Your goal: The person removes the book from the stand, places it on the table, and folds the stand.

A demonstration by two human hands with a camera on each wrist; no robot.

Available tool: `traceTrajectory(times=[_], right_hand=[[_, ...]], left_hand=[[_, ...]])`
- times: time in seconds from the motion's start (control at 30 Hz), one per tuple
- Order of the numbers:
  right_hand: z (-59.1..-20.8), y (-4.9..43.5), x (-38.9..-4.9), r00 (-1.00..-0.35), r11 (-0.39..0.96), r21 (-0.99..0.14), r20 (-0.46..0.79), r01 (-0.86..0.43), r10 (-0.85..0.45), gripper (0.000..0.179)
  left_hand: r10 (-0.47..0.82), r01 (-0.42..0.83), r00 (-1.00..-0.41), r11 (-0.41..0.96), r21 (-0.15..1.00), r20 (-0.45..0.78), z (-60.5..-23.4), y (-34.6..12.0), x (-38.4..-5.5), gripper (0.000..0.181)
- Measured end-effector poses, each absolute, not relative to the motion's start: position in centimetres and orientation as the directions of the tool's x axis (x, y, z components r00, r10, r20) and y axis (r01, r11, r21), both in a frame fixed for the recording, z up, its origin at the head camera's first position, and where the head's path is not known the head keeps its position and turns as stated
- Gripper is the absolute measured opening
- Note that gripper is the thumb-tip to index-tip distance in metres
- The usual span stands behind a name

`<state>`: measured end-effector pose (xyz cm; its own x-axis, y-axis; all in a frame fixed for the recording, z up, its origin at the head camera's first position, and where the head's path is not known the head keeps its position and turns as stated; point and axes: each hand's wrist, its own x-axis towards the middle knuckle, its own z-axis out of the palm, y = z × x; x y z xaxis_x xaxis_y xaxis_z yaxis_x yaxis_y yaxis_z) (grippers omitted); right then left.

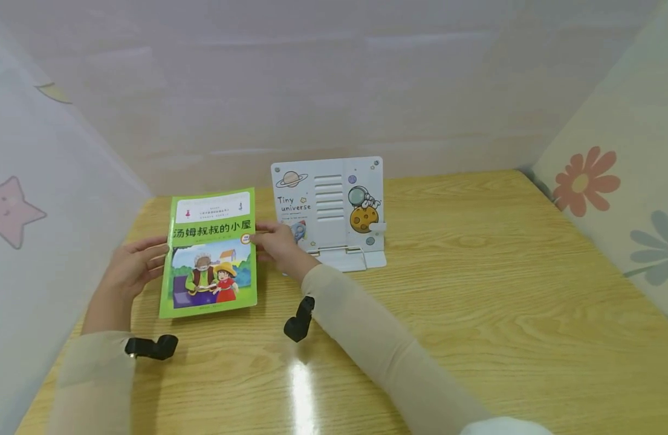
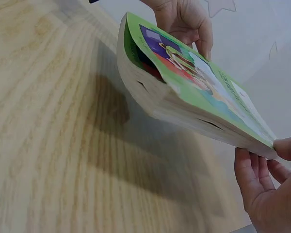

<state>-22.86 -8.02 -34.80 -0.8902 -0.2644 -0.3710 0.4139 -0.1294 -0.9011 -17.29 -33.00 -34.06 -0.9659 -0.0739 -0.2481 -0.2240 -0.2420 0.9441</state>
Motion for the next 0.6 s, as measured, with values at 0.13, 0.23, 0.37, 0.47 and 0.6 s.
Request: traceTrajectory(times=[0.13, 0.23, 0.37, 0.47, 0.6], right_hand=[[-35.5, -8.5, -22.8, -0.883, -0.134, -0.888, -0.399, 0.439, -0.248, 0.032], [-36.0, -8.7, -22.8, -0.873, -0.129, -0.88, -0.416, 0.457, -0.253, 0.035], [-36.6, -8.9, -22.9, -0.866, -0.123, -0.875, -0.426, 0.468, -0.262, 0.042], [-36.9, -9.0, -22.9, -0.862, -0.114, -0.873, -0.433, 0.474, -0.265, 0.046], [-37.4, -9.0, -23.0, -0.85, -0.109, -0.862, -0.455, 0.495, -0.267, 0.049]], left_hand=[[-0.09, -0.262, -0.954, -0.219, 0.94, -0.287, -34.5, -33.3, -17.2, 0.017], [-0.084, -0.287, -0.947, -0.21, 0.935, -0.31, -34.8, -33.5, -17.1, 0.017], [-0.084, -0.311, -0.94, -0.189, 0.931, -0.331, -35.2, -33.6, -17.2, 0.015], [-0.098, -0.32, -0.936, -0.16, 0.934, -0.338, -35.5, -33.6, -17.3, 0.014], [-0.131, -0.336, -0.928, -0.113, 0.935, -0.349, -36.1, -33.5, -17.6, 0.011]])
